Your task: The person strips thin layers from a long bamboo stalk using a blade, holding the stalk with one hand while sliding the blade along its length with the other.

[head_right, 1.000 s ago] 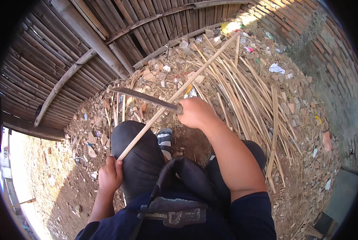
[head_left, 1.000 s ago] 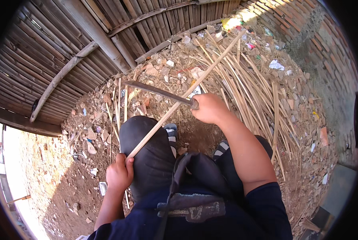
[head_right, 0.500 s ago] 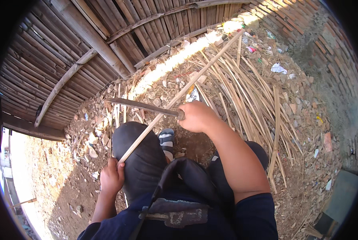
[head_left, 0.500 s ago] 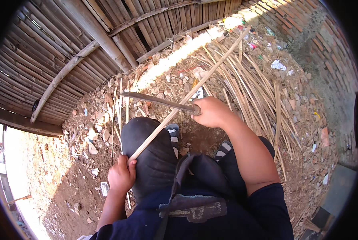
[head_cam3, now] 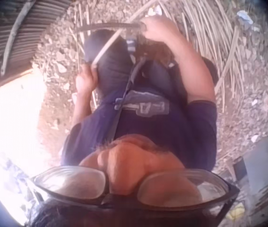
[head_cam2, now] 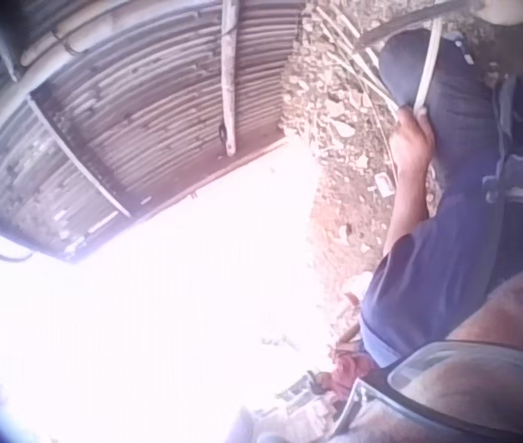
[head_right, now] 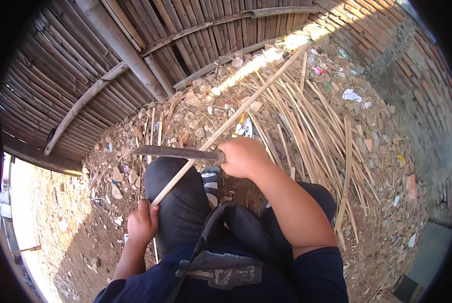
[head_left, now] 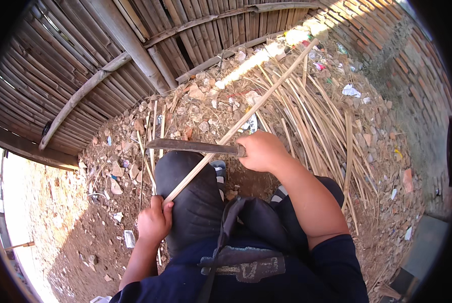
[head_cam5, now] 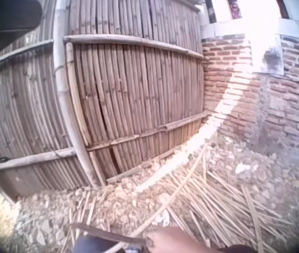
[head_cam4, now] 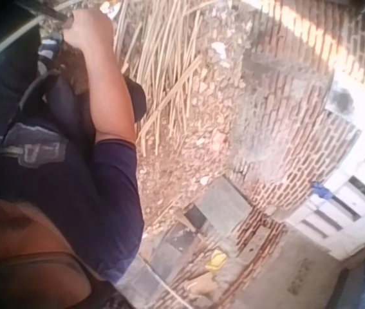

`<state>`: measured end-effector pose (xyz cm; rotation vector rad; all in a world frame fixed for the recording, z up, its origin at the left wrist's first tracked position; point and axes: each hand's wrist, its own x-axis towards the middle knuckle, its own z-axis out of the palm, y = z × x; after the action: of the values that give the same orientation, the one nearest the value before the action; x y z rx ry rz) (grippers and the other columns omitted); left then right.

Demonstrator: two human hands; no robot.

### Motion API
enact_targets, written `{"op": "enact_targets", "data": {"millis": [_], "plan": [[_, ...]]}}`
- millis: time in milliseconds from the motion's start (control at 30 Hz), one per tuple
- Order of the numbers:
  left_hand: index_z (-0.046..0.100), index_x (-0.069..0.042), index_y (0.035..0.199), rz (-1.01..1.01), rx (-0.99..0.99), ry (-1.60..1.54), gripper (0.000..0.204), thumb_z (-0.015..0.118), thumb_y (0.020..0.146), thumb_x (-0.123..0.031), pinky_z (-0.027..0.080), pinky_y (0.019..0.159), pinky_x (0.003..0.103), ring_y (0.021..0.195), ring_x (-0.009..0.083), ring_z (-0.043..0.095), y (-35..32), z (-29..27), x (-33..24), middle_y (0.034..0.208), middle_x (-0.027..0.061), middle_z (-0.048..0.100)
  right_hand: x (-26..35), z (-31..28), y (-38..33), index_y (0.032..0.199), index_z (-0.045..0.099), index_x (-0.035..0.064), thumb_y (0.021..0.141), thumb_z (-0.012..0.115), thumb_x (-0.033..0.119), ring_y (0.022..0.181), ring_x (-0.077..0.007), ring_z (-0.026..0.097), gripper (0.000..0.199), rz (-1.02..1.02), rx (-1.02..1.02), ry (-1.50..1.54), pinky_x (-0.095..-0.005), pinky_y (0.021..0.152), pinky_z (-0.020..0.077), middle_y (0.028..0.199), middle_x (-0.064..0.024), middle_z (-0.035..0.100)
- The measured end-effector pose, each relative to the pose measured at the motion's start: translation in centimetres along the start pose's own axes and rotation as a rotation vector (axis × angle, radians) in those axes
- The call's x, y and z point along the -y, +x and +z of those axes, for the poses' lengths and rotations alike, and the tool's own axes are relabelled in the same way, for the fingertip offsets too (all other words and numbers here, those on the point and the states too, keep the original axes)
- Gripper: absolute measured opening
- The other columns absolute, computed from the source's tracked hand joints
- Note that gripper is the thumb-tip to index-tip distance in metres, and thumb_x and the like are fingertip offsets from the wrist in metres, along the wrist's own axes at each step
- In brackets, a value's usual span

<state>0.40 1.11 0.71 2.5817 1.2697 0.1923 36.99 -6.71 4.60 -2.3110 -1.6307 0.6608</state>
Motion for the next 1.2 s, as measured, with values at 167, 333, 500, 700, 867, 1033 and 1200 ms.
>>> {"op": "enact_targets", "data": {"millis": [167, 333, 500, 700, 867, 1033, 1200], "plan": [[0.055, -0.006, 0.105, 0.043, -0.091, -0.05, 0.025, 0.061, 0.102, -0.031, 0.052, 0.056, 0.055, 0.061, 0.0453, 0.066, 0.5, 1.1, 0.2, 0.07, 0.0213, 0.067, -5.2, 1.2, 2.6, 0.102, 0.074, 0.0049, 0.078, 0.072, 0.028, 0.094, -0.0406, 0.07, 0.033, -0.01, -0.017, 0.247, -0.0478, 0.086, 0.0562, 0.096, -0.0214, 0.073], [0.056, -0.007, 0.102, 0.026, -0.069, -0.021, 0.024, 0.06, 0.103, -0.03, 0.052, 0.056, 0.055, 0.062, 0.0449, 0.067, -0.2, -0.1, -0.2, 0.07, 0.0209, 0.067, -2.4, 0.7, 1.0, 0.103, 0.073, 0.0048, 0.077, 0.074, 0.028, 0.095, -0.0409, 0.07, 0.035, 0.028, -0.036, 0.116, -0.0479, 0.086, 0.0566, 0.098, -0.0218, 0.073], [0.057, -0.008, 0.102, 0.038, -0.117, 0.006, 0.025, 0.06, 0.103, -0.032, 0.053, 0.057, 0.056, 0.062, 0.045, 0.067, 0.1, 1.2, -0.2, 0.07, 0.0217, 0.067, -6.0, 2.6, 3.1, 0.11, 0.075, 0.0089, 0.075, 0.072, 0.026, 0.096, -0.04, 0.071, 0.039, 0.029, 0.021, 0.19, -0.0489, 0.087, 0.057, 0.098, -0.0249, 0.073], [0.054, -0.008, 0.106, -0.001, -0.051, 0.016, 0.027, 0.058, 0.104, -0.034, 0.053, 0.059, 0.058, 0.066, 0.0477, 0.068, -0.6, -0.6, -0.6, 0.072, 0.0235, 0.068, -2.1, 1.0, -0.3, 0.108, 0.075, 0.0063, 0.076, 0.074, 0.025, 0.095, -0.0414, 0.071, 0.037, -0.02, -0.189, 0.187, -0.0483, 0.085, 0.0564, 0.093, -0.0217, 0.074], [0.054, -0.007, 0.104, 0.074, -0.127, 0.004, 0.027, 0.059, 0.103, -0.034, 0.053, 0.056, 0.056, 0.063, 0.0448, 0.068, -0.4, 0.2, -0.8, 0.07, 0.0212, 0.067, -1.1, 0.7, -0.4, 0.092, 0.073, 0.0089, 0.078, 0.07, 0.021, 0.086, -0.0416, 0.07, 0.019, -0.096, -0.141, 0.019, -0.0521, 0.077, 0.0555, 0.087, -0.0183, 0.072], [0.054, -0.007, 0.103, 0.059, -0.152, 0.029, 0.027, 0.059, 0.104, -0.033, 0.052, 0.056, 0.056, 0.062, 0.0452, 0.067, 0.1, 0.1, -1.3, 0.069, 0.0211, 0.066, -0.5, 0.5, -0.7, 0.092, 0.074, 0.0101, 0.079, 0.074, 0.023, 0.092, -0.0374, 0.071, 0.018, -0.041, -0.121, 0.02, -0.0513, 0.081, 0.0561, 0.09, -0.0169, 0.073], [0.054, -0.007, 0.105, 0.011, -0.096, 0.007, 0.027, 0.059, 0.103, -0.034, 0.052, 0.059, 0.058, 0.067, 0.0475, 0.067, -0.4, -0.1, -1.4, 0.073, 0.0235, 0.067, -0.8, 0.6, -1.5, 0.098, 0.072, 0.0094, 0.079, 0.077, 0.025, 0.089, -0.0391, 0.071, 0.025, -0.165, -0.099, 0.067, -0.051, 0.079, 0.0556, 0.088, -0.017, 0.072]]}}
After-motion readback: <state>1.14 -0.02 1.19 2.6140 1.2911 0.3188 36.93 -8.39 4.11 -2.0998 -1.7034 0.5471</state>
